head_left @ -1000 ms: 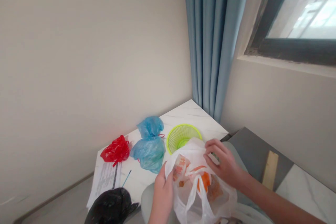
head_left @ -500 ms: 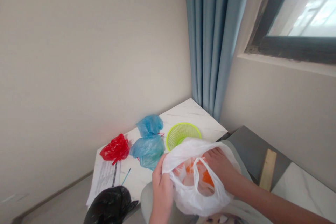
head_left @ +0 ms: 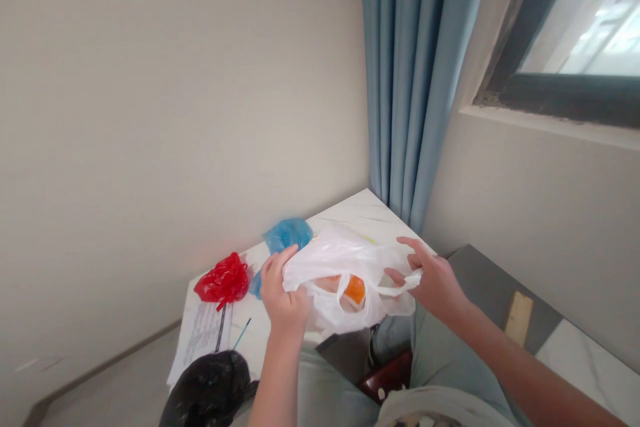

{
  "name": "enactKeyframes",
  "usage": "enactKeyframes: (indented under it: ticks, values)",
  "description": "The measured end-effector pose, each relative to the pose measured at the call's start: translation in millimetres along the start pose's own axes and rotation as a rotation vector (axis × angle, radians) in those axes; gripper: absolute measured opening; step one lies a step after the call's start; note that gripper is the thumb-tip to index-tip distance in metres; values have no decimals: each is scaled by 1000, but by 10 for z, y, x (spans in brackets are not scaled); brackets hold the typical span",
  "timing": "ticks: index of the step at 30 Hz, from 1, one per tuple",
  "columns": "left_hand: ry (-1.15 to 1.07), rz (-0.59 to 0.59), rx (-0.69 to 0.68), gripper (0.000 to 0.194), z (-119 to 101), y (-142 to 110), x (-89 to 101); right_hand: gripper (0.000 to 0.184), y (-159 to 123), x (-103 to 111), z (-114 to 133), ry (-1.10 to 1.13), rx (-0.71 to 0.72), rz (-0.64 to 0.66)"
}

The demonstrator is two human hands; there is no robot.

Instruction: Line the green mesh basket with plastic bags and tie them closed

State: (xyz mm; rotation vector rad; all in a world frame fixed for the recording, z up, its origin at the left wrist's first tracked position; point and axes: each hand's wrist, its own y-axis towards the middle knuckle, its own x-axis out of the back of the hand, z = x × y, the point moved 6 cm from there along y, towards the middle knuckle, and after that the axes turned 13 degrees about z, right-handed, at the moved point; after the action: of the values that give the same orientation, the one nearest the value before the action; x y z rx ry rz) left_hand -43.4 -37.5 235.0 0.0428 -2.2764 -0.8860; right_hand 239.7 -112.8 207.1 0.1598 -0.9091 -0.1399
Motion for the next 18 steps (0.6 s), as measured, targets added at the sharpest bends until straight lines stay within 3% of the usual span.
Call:
enactKeyframes:
  ticks: [2, 4, 6, 8, 10, 13, 16, 18]
  values:
    - [59, 45, -54, 40, 119, 129, -180, 51, 80, -121, -65, -96, -18, 121]
    - [141, 198, 4, 38, 277, 235, -468, 49, 151, -315, -203, -172, -56, 232]
    - [288, 380, 167, 42, 456, 252, -776, 47, 208, -560, -401, -193, -111, 331]
    - [458, 461, 433, 50, 640, 157, -972, 41, 249, -796, -592, -211, -134, 378]
    - [528, 511, 685, 63, 776, -25, -1099, 43, 283, -985, -733, -213, -116, 369]
    - [464, 605, 909, 67, 909, -315, -1272, 67, 343, -1100, -838, -226, -90, 218]
    - [340, 751, 958, 71, 1015, -514, -1470, 89, 450, -1128, -761, -245, 28, 96]
    - [282, 811, 929, 76, 1072, -581, -1580, 90, 559, -1186, -669, -266, 126, 117]
